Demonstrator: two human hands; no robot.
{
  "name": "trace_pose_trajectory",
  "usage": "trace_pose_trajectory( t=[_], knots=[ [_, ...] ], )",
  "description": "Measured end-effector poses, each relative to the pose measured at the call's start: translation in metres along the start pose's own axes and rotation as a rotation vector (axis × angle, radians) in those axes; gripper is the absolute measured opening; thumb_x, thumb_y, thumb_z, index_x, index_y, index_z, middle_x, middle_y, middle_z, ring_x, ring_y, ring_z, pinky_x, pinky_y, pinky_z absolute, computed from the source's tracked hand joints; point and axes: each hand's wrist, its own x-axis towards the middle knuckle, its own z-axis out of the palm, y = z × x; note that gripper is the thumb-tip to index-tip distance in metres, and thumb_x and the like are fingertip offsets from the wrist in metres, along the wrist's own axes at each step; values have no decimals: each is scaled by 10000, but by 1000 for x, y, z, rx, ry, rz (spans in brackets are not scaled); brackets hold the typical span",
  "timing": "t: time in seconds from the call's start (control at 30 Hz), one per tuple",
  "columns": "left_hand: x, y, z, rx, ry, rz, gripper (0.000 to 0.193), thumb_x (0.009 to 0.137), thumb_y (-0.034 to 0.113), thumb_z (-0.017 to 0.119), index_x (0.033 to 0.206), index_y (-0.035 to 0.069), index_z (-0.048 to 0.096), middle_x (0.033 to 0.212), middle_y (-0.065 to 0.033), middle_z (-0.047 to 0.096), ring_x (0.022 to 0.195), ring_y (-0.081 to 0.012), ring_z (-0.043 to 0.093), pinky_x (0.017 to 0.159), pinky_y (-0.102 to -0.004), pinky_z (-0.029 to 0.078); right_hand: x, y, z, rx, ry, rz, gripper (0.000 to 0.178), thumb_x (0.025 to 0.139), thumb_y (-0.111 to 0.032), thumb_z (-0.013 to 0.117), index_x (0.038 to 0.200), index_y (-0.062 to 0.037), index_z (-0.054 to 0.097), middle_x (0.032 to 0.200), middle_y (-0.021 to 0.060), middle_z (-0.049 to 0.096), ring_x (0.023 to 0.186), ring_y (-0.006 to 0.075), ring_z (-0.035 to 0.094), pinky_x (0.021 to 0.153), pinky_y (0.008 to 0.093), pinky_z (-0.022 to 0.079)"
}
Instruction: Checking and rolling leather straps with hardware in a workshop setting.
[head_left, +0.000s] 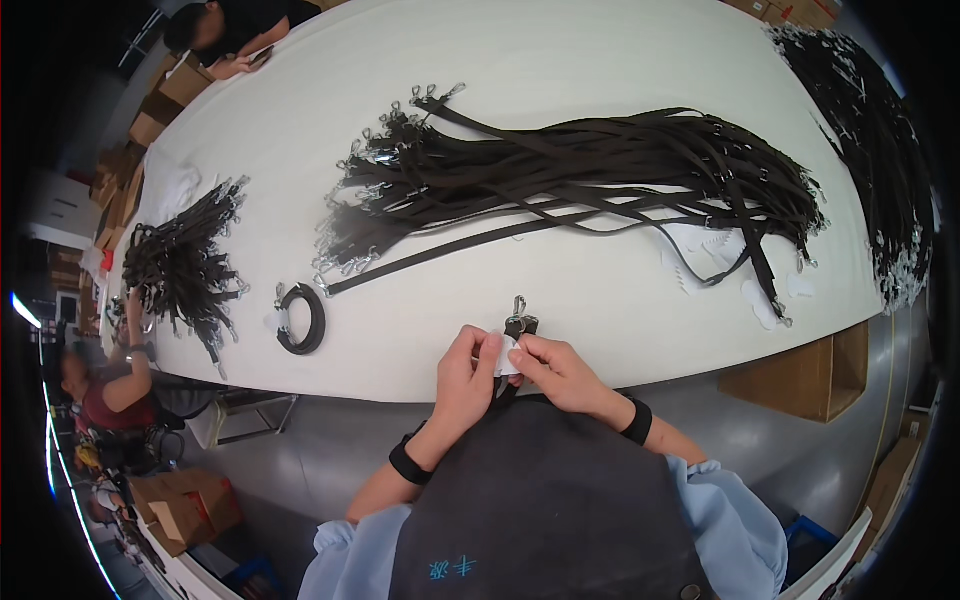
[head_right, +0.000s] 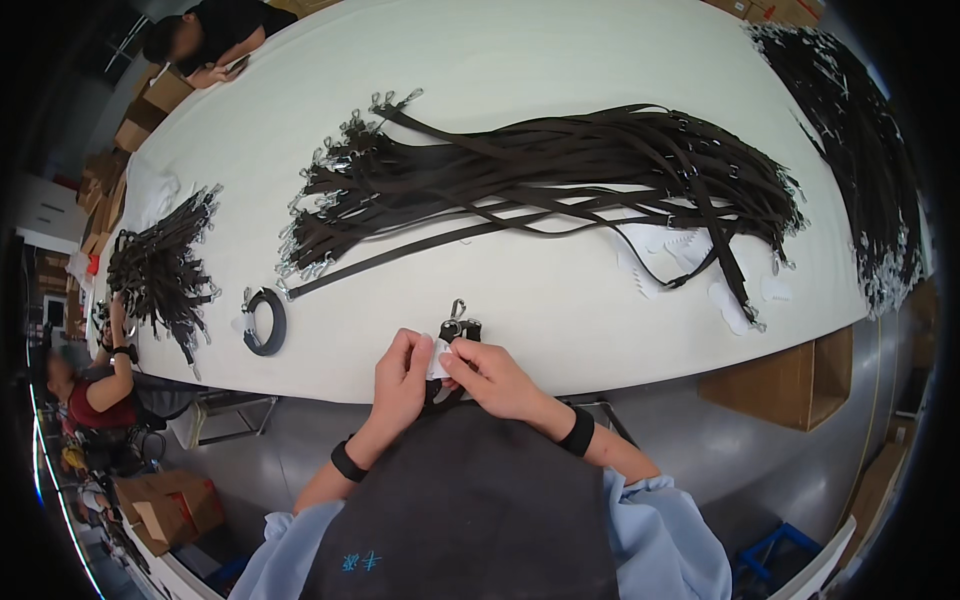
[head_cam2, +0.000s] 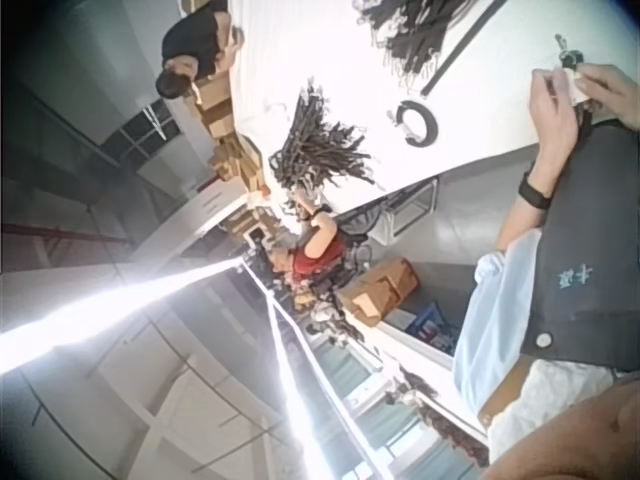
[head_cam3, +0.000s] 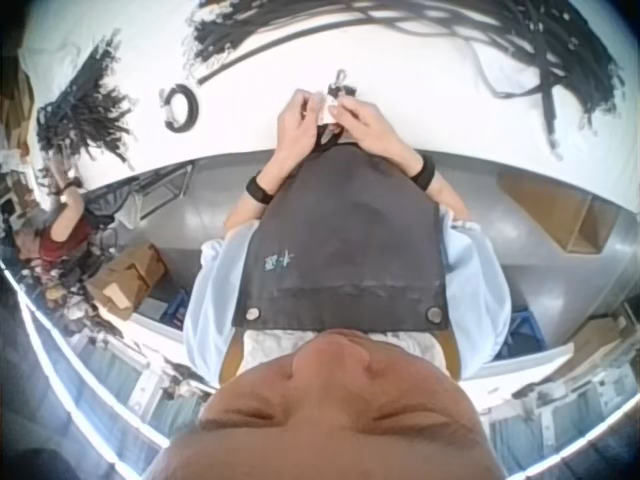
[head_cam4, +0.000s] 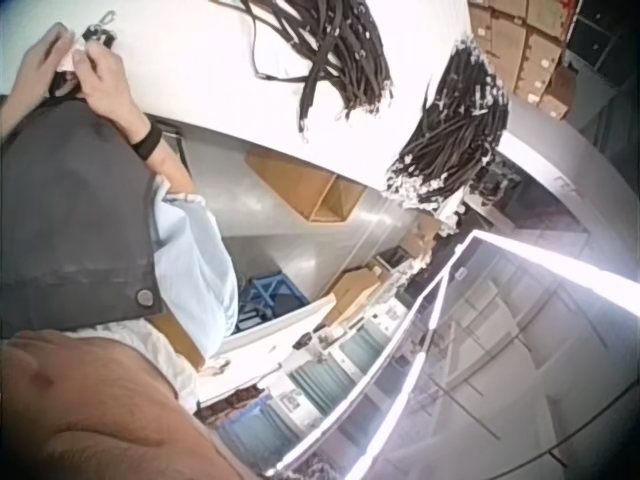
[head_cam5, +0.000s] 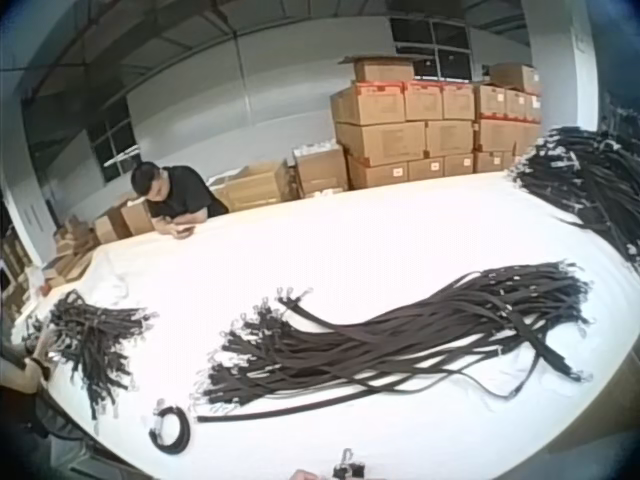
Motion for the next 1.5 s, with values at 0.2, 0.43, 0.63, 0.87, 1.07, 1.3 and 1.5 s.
trace_pose_trajectory(
  t=[0.2, 0.43, 0.63, 0.87, 1.07, 1.3, 1.5],
  knots=[
    [-2, -26, -3, -48, -19, -57, 308, 946, 288, 496, 837, 0, 512, 711, -49, 558, 627, -83, 512, 584, -251, 438, 0, 1, 1, 41, -24, -1, 254, 961, -221, 459, 853, 0, 523, 781, 38, 578, 745, 93, 564, 697, 247, 467],
    [0, -13, 5, -150, 76, 50, 270, 941, 249, 511, 846, -2, 529, 725, -34, 533, 630, -81, 480, 592, -253, 421, 1, -3, 3, -56, -17, -25, 271, 961, -221, 457, 851, 16, 532, 772, 43, 579, 745, 93, 573, 712, 251, 476],
    [4, -11, -4, -63, -29, 75, 273, 946, 250, 504, 831, 3, 519, 732, -33, 532, 621, -72, 498, 560, -224, 419, -5, -7, 5, -84, -57, -22, 267, 960, -208, 453, 837, 17, 525, 763, 56, 581, 731, 102, 586, 704, 246, 479],
    [5, -12, -15, -477, -157, -228, 233, 935, 222, 526, 830, 15, 510, 807, -63, 582, 578, -86, 533, 532, -216, 440, -3, -11, 12, 223, -60, 96, 280, 962, -231, 458, 805, -13, 537, 754, 50, 576, 694, 101, 548, 693, 228, 454],
    [39, -74, -68, -214, 142, -310, 183, 920, 185, 537, 977, 13, 559, 903, -65, 623, 767, -113, 581, 665, -253, 494, 30, -16, -12, 26, 119, -80, 369, 951, -320, 470, 729, -36, 546, 668, 25, 575, 613, 97, 533, 573, 226, 399],
    [6, -82, -80, 125, 263, -40, 382, 808, 236, 673, 1089, 28, 519, 913, -65, 588, 819, -149, 560, 705, -281, 471, 37, 24, -47, -46, 434, 45, 351, 937, -323, 499, 727, -47, 550, 663, 25, 577, 602, 88, 535, 573, 214, 411],
    [-9, -83, -49, 430, 387, 68, 342, 720, 164, 687, 994, 46, 520, 867, -112, 552, 837, -283, 545, 730, -385, 452, 41, 33, -50, -192, 368, 158, 348, 930, -326, 505, 715, -55, 545, 650, 29, 579, 555, 97, 544, 505, 216, 433]
  ],
)
